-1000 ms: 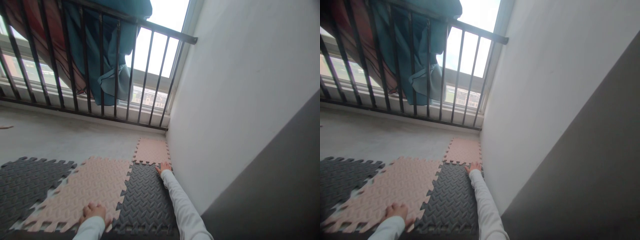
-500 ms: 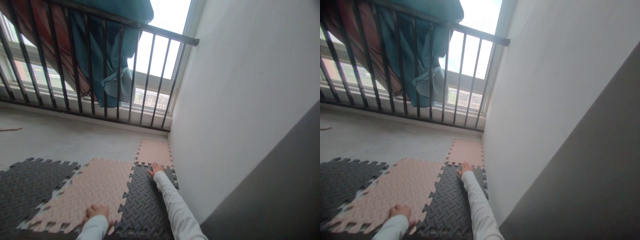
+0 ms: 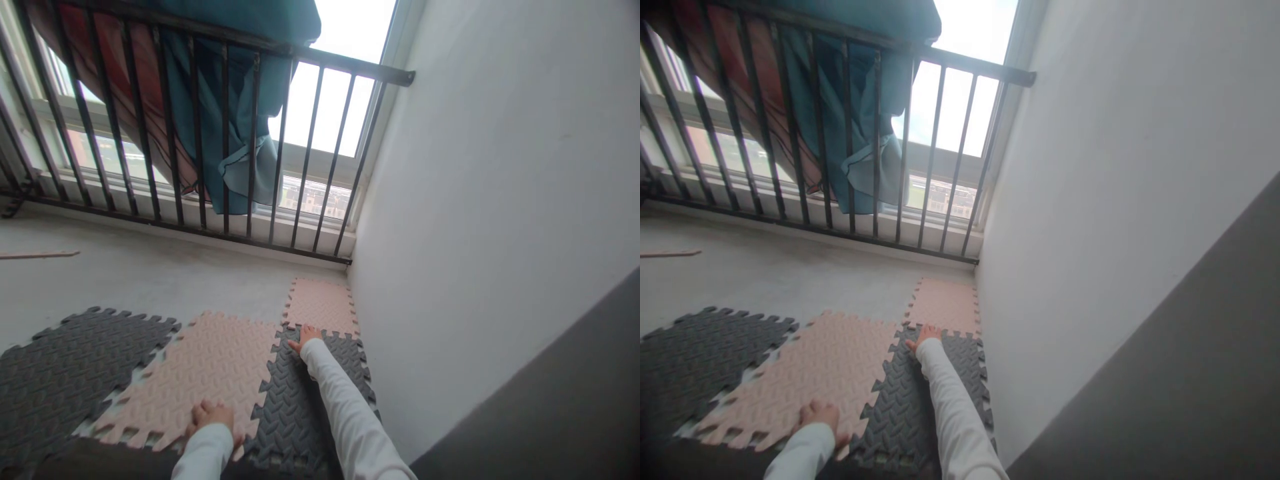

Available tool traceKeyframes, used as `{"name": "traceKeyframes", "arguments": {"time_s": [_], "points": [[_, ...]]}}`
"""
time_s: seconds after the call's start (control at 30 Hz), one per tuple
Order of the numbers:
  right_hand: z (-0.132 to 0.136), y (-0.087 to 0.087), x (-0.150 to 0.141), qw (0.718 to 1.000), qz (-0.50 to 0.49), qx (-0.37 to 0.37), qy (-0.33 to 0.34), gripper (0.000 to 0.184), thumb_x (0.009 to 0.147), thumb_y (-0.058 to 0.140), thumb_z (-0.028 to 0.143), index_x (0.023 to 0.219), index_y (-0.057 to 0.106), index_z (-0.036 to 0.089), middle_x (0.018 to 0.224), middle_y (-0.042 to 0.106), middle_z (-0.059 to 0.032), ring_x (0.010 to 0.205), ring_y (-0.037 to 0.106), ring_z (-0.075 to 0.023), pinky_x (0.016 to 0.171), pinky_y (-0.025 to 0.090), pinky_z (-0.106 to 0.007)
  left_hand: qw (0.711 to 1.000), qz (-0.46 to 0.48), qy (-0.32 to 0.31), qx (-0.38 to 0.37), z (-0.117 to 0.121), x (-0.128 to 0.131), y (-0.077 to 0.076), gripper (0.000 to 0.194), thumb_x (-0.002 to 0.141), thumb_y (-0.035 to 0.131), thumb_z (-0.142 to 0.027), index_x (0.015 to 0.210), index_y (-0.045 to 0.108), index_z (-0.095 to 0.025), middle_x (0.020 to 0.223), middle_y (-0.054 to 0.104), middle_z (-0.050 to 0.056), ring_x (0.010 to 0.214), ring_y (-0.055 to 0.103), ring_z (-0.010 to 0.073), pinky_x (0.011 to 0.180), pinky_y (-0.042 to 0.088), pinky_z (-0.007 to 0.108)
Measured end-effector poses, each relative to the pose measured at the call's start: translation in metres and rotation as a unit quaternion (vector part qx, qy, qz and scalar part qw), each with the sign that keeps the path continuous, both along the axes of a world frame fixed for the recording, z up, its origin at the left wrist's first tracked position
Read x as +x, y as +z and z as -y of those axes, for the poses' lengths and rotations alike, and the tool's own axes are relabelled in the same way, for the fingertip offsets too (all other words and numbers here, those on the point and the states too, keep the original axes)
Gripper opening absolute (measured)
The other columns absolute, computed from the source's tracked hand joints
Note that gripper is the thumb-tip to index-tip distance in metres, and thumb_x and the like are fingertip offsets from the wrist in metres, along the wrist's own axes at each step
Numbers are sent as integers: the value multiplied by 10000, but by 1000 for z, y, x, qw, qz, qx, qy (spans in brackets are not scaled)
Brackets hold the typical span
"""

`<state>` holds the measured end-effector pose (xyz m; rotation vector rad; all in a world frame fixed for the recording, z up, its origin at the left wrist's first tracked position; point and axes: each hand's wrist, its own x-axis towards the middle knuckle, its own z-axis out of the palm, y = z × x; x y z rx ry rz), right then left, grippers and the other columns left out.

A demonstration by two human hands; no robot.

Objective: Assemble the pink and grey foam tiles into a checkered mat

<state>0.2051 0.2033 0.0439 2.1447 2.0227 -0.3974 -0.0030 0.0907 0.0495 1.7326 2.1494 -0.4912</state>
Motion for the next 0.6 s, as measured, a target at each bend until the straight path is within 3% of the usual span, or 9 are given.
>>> {"name": "traceKeyframes", "arguments": {"time_s": [0.2, 0.43, 0.6], "points": [[-12, 9, -20, 999, -34, 19, 36, 599, 800, 315, 507, 1283, 319, 154, 1367, 285, -117, 1250, 253, -213, 1021, 178, -416, 1000, 0, -2, -9, 3, 0, 4, 711, 575, 542, -365, 1224, 411, -106, 1346, 287, 204, 1244, 212, 346, 930, 249, 456], [-9, 2, -45, 994, 13, 106, -31, 558, 765, 376, 515, 1201, 436, 172, 1232, 434, -159, 1148, 367, -276, 926, 282, -431, 1000, 12, -9, -2, 0, 0, 0, 685, 545, 557, -369, 1170, 470, -104, 1314, 322, 229, 1224, 245, 368, 906, 280, 460], [-11, 3, -52, 992, 19, 112, -51, 464, 757, 404, 479, 1090, 525, 179, 1139, 495, -150, 1087, 402, -271, 865, 321, -415, 999, 38, 26, 17, -3, -2, -12, 726, 503, 598, -330, 1168, 461, -74, 1325, 292, 251, 1234, 206, 388, 907, 267, 520]]}}
